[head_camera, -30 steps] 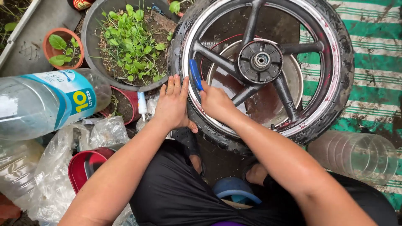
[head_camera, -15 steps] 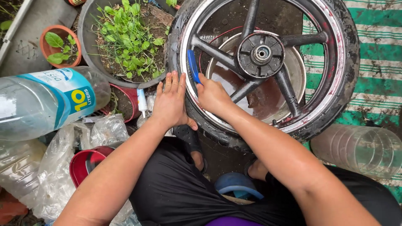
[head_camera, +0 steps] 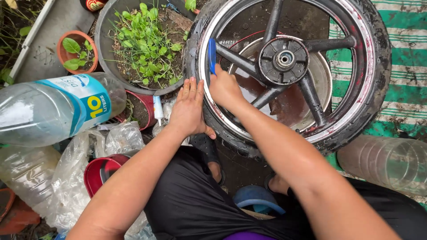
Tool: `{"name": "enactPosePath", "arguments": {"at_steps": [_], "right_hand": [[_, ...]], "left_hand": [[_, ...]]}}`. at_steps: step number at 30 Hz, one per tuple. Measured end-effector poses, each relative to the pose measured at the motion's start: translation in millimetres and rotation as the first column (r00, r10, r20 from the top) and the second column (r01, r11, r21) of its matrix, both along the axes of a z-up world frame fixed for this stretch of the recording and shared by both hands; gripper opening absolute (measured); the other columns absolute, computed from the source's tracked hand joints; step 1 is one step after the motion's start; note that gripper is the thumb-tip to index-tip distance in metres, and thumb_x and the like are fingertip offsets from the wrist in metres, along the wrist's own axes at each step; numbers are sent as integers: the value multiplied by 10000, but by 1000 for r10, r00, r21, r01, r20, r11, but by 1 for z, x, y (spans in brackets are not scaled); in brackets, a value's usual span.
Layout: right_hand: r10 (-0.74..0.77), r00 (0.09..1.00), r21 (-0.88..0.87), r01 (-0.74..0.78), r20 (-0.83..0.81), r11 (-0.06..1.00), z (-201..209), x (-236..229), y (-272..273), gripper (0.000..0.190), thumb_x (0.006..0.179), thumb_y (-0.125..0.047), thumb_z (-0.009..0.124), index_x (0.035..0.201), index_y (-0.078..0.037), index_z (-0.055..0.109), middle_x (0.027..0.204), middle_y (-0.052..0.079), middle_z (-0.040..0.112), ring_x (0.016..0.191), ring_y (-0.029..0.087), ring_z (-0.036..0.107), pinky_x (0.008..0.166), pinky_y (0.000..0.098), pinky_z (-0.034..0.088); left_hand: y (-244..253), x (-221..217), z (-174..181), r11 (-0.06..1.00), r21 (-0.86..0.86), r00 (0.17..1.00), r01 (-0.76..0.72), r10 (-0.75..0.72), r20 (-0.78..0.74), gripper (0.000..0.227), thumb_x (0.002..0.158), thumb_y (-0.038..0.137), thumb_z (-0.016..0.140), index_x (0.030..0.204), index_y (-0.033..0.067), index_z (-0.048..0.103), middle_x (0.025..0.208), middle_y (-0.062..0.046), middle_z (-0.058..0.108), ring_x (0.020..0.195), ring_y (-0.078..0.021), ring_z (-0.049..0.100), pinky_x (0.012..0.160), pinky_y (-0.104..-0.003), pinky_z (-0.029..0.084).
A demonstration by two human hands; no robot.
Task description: Cleaning a motorcycle wheel rim and spokes using a brush, cloth, and cleaning solution.
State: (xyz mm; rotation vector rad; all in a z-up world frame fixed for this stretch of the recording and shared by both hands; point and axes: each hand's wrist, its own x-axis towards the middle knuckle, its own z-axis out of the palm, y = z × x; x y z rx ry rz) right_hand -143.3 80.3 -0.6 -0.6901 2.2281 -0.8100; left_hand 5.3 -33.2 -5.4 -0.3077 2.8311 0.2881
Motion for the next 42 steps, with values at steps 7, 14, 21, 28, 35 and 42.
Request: {"name": "enactPosePath", "arguments": {"at_steps": [7, 14, 21, 28, 35, 42], "right_hand": [[130, 989, 168, -141, 75, 976, 59, 53, 76, 614, 1115, -243, 425, 1690, -36, 484, 1313, 407, 732, 1245, 561, 723, 1027, 663, 599], [-31, 997, 61, 35, -73, 998, 30, 5, -8, 551, 1121, -169, 372, 1645, -20, 454, 1249, 444, 724, 1200, 604, 726, 994, 700, 611], [92, 996, 198, -91, 4, 976, 27, 38, 42, 605, 1132, -244, 408, 1695, -24, 405, 1233, 434, 729, 1168, 607, 737, 944, 692, 622], [-61, 990, 70, 70, -128, 995, -21, -18, -31, 564, 1137, -200, 381, 1644, 41, 436, 1204, 441, 722, 1121, 577, 766, 923, 661, 639], [191, 978, 197, -203, 81, 959, 56, 42, 73, 585, 1123, -230, 423, 1672, -29, 423, 1245, 454, 714, 1213, 620, 713, 990, 701, 602], [164, 985, 128, -169, 51, 977, 24, 7, 39, 588, 1121, -277, 455, 1661, -48, 500, 1314, 404, 725, 1301, 583, 673, 1080, 696, 554]], "left_hand": [[2, -5, -1, 1000, 25, 1000, 6, -7, 8, 2025, 242, 873, 1027, 1791, -13, 69, 1804, -388, 196, 1688, -527, 189, 1371, -580, 174], [6, -2, -10, 1000, 6, 1000, -6, 6, -1, 2022, 229, 877, 1018, 1787, -18, 90, 1817, -365, 177, 1695, -507, 185, 1377, -560, 181], [3, -6, -5, 1000, 25, 1000, -1, 1, 1, 2028, 221, 876, 1031, 1782, -24, 100, 1811, -377, 179, 1694, -513, 182, 1373, -562, 183], [3, -1, -6, 998, 49, 1000, -26, 26, 3, 2021, 233, 863, 1028, 1779, -37, 86, 1828, -354, 147, 1704, -495, 160, 1384, -551, 165], [4, -3, -2, 998, 60, 1000, -18, 17, 14, 2026, 236, 848, 1047, 1778, -40, 78, 1816, -376, 153, 1699, -513, 151, 1379, -567, 157], [3, -2, 2, 998, 56, 1000, -25, 24, 18, 2015, 241, 828, 1057, 1780, -37, 87, 1820, -374, 145, 1703, -511, 142, 1380, -571, 155]]}}
